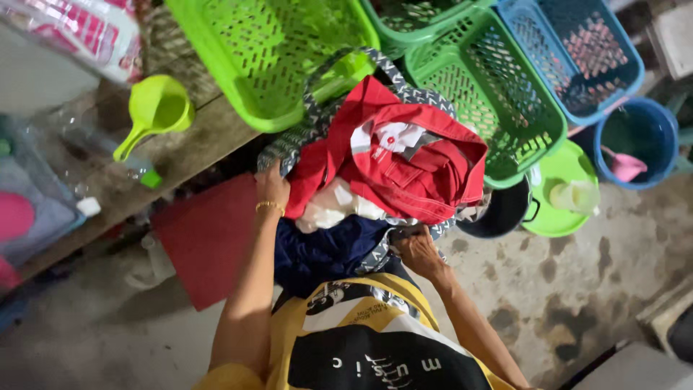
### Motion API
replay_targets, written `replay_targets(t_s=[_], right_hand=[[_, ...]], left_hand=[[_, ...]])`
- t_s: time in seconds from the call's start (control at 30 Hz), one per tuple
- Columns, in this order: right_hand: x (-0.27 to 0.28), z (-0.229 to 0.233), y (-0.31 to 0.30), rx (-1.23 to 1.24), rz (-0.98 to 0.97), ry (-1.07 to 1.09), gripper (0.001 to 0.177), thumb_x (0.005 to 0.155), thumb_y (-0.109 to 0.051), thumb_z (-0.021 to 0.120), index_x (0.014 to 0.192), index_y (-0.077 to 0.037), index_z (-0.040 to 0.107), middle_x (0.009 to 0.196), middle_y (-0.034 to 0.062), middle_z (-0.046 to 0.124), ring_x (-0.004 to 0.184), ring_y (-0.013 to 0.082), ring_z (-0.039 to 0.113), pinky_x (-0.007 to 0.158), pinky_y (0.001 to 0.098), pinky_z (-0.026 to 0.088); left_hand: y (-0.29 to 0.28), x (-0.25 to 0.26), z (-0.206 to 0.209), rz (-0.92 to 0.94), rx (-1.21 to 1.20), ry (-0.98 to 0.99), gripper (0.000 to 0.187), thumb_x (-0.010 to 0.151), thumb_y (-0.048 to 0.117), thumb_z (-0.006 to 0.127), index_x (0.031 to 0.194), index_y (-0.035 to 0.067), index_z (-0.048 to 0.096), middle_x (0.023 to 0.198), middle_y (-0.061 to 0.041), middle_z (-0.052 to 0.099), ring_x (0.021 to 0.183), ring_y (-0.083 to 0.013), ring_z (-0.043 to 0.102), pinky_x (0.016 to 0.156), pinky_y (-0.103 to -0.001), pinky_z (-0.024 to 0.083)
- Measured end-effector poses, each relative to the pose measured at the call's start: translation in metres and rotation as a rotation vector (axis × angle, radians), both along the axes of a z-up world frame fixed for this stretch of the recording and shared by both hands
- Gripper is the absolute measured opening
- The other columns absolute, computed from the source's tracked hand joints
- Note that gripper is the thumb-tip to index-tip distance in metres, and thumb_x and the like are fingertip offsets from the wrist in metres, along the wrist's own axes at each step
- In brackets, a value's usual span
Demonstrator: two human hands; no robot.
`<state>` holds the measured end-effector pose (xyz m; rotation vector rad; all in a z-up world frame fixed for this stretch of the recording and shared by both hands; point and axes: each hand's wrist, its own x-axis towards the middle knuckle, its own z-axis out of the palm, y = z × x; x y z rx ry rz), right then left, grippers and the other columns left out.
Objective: The person sorts various clothing items into different colored plastic baskets and a black bucket in a laundry shop.
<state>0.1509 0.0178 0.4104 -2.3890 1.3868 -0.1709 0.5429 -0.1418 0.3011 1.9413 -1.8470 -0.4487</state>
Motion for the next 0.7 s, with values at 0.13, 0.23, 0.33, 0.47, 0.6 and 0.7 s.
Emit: replay_targets(t_s=[0.13,0.23,0.33,0.47,0.6,0.7], right_hand=[[0.009,0.001,0.017,0.187,-0.078,0.104,0.019,0.087,-0.02,0.062,0.071,-0.01,0.067,0.067,0.0131,0.065,0.071,0.0306,0.063,0.09,0.0486,0.036],[0.011,-0.011,0.027,0.286,-0.126,0.205,0.014,0.081,-0.008,0.057,0.077,-0.012,0.07,0.07,0.0135,0.066,0.071,0.0311,0.064,0.092,0.0494,0.036],[0.016,-0.025,0.04,0.287,-0.13,0.208,0.014,0.084,-0.01,0.057,0.078,-0.011,0.07,0.069,0.0143,0.066,0.071,0.0318,0.064,0.096,0.0491,0.037],[0.032,-0.028,0.059,0.194,-0.138,0.157,0.011,0.077,-0.011,0.059,0.074,-0.01,0.069,0.063,0.0142,0.064,0.067,0.0332,0.063,0.094,0.0554,0.034],[0.056,-0.025,0.077,0.233,-0.101,0.219,0.011,0.081,-0.013,0.059,0.072,-0.011,0.065,0.066,0.012,0.063,0.069,0.0297,0.063,0.088,0.0489,0.037],[0.086,-0.023,0.085,0.208,-0.068,0.196,0.015,0.084,-0.014,0.059,0.071,-0.012,0.064,0.065,0.0112,0.063,0.068,0.0288,0.062,0.091,0.049,0.037]], left_hand=[[0.022,0.006,0.012,-0.051,-0.075,0.068,0.056,0.076,-0.002,0.065,0.132,-0.002,0.063,0.112,-0.03,0.069,0.103,-0.0477,0.064,0.088,-0.053,0.052],[0.027,0.017,0.016,-0.112,-0.153,0.156,0.054,0.076,-0.005,0.064,0.13,-0.005,0.061,0.115,-0.032,0.069,0.105,-0.0472,0.065,0.091,-0.053,0.052],[0.035,0.024,0.018,-0.067,-0.03,0.235,0.05,0.081,-0.006,0.063,0.131,-0.004,0.061,0.111,-0.032,0.068,0.104,-0.048,0.065,0.089,-0.054,0.052],[0.045,0.041,0.027,-0.089,-0.076,0.242,0.045,0.085,-0.003,0.062,0.13,-0.004,0.061,0.112,-0.032,0.068,0.104,-0.048,0.065,0.09,-0.054,0.052],[0.058,0.065,0.046,-0.068,0.047,0.193,0.049,0.083,-0.002,0.061,0.132,-0.003,0.061,0.106,-0.03,0.07,0.101,-0.0473,0.066,0.088,-0.057,0.05],[0.067,0.094,0.047,0.059,0.308,0.05,0.055,0.086,0.0,0.06,0.14,0.006,0.06,0.104,-0.032,0.068,0.099,-0.0488,0.065,0.083,-0.059,0.049]])
